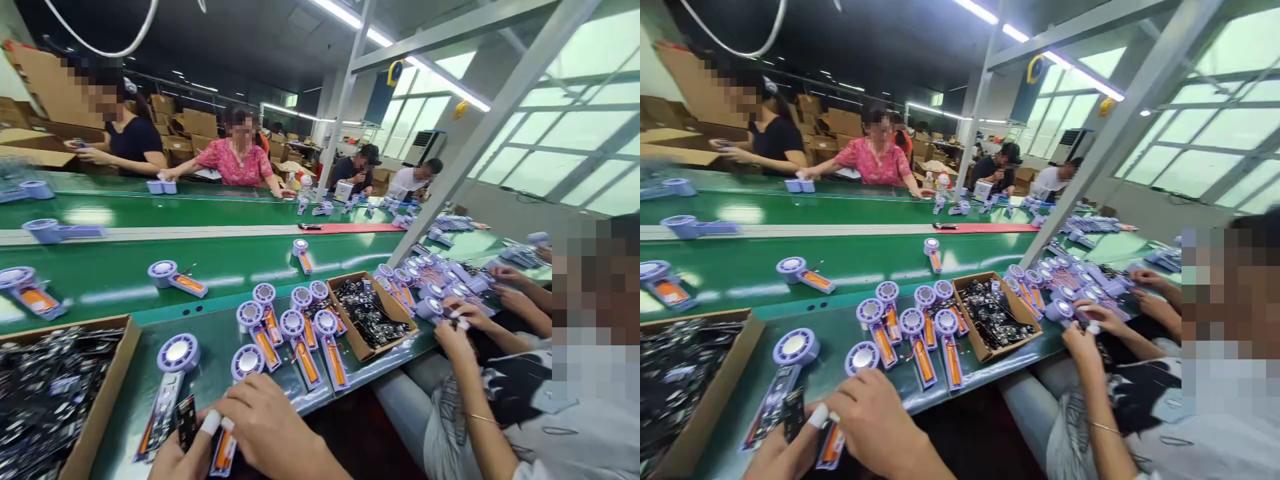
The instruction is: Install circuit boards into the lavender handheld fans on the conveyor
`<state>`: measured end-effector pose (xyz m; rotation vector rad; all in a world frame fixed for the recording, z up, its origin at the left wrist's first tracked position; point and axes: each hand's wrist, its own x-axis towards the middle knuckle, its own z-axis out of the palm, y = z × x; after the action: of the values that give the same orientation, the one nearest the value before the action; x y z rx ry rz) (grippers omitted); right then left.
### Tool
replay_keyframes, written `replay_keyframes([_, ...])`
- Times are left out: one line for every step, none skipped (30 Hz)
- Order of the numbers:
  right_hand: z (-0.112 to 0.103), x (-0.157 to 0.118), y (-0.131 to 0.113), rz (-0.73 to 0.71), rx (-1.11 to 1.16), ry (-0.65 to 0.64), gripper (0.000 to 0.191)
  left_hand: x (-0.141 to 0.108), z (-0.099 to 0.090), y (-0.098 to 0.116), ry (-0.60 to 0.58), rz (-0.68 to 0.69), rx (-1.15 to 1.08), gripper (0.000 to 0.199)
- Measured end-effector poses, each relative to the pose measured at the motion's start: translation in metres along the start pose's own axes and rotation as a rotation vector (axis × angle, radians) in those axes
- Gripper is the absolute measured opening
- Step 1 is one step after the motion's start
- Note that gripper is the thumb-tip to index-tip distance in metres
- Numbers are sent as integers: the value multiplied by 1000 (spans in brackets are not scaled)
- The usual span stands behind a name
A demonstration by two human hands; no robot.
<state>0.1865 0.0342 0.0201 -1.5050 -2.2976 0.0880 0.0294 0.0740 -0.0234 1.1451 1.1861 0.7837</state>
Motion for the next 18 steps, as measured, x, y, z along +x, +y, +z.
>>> replay_keyframes([4, -3, 3, 11, 7, 11, 27, -3, 4, -2, -9, -33, -52, 53])
replay_keyframes([6, -6, 5, 19, 30, 22, 27, -6, 7, -4, -34, -67, -104, 53])
replay_keyframes([8, -8, 7, 24, 69, 31, 27, -9, 11, -6, -34, -88, -158, 52])
replay_keyframes([8, -10, 9, 25, 119, 32, 28, -12, 14, -8, -36, -106, -204, 52])
replay_keyframes([8, -12, 11, 23, 174, 27, 30, -16, 16, -10, -47, -125, -238, 51])
replay_keyframes([8, -13, 13, 17, 229, 26, 32, -19, 17, -11, -46, -133, -270, 51])
replay_keyframes([7, -14, 14, 8, 280, 26, 33, -23, 18, -12, -47, -140, -296, 52])
replay_keyframes([6, -15, 15, -5, 324, 32, 34, -28, 18, -11, -42, -146, -320, 52])
replay_keyframes([5, -15, 15, -22, 359, 44, 34, -33, 18, -9, -31, -151, -344, 53])
replay_keyframes([3, -15, 15, -41, 383, 59, 33, -38, 17, -6, -20, -158, -363, 54])
replay_keyframes([3, -15, 14, -61, 397, 75, 32, -43, 17, -3, -4, -168, -377, 54])
replay_keyframes([2, -15, 13, -78, 400, 90, 32, -47, 16, 1, 11, -181, -384, 53])
replay_keyframes([2, -16, 12, -87, 397, 104, 32, -51, 16, 5, 29, -190, -383, 53])
replay_keyframes([3, -16, 10, -87, 390, 120, 33, -53, 16, 8, 47, -198, -373, 53])
replay_keyframes([4, -17, 8, -79, 382, 136, 33, -55, 15, 9, 62, -202, -355, 54])
replay_keyframes([5, -18, 6, -64, 375, 151, 32, -56, 15, 10, 73, -203, -331, 55])
replay_keyframes([7, -19, 5, -46, 370, 165, 31, -56, 14, 9, 85, -200, -304, 55])
replay_keyframes([8, -20, 3, -29, 367, 174, 30, -56, 14, 8, 95, -193, -273, 55])
